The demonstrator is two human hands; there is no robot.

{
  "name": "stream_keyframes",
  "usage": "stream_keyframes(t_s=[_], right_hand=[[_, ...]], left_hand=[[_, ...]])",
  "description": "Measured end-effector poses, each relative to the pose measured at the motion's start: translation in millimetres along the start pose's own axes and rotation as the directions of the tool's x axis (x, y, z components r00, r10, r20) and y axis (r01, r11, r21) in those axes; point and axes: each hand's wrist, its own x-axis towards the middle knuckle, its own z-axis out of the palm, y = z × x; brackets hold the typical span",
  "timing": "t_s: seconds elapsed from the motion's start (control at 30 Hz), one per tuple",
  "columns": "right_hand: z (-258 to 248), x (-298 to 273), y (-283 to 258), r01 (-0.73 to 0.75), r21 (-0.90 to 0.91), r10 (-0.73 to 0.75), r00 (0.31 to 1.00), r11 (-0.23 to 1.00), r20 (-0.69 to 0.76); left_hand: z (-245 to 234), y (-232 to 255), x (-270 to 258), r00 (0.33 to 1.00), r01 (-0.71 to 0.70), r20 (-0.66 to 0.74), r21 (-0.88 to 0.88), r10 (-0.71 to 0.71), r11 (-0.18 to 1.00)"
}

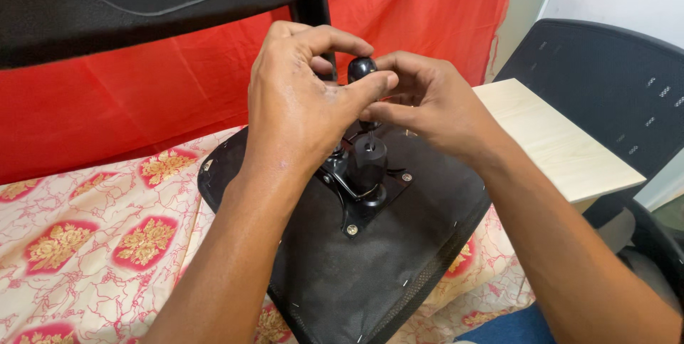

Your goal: The person uses a screwdriver to tighten screws on the underside of an office chair base. They then remove the screwdriver and tighten a central knob by hand to secure the chair's gas lift mechanism.

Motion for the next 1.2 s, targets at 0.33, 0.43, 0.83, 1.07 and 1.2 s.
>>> stream_keyframes(t_s=[0.33,0.43,0.83,1.07,1.2], right_hand=[[15.9,-5.2,8.3,0.093,-0.121,-0.099,0.994,0.988,-0.037],[5.2,-3.5,0.0,0.013,-0.079,-0.009,0.998,0.997,0.061],[23.5,9.3,12.9,0.053,-0.338,-0.151,0.95,0.94,-0.272],[14.3,4.0,-5.8,0.064,-0.163,-0.083,0.99,0.985,-0.111],[2.0,4.7,-10.2,0.028,-0.019,-0.027,0.999,0.999,0.035]], left_hand=[[-0.8,2.5,2.9,0.986,0.112,0.156,-0.389,-0.054,0.915],[0.4,-2.3,2.5,0.99,0.106,0.12,-0.331,-0.07,0.938],[9.1,-5.6,-1.5,0.997,0.065,0.061,-0.384,-0.045,0.921],[13.1,-4.7,-3.1,0.998,0.046,0.044,-0.331,-0.033,0.943],[11.9,-3.5,-2.8,1.0,-0.005,-0.013,-0.22,0.002,0.976]])
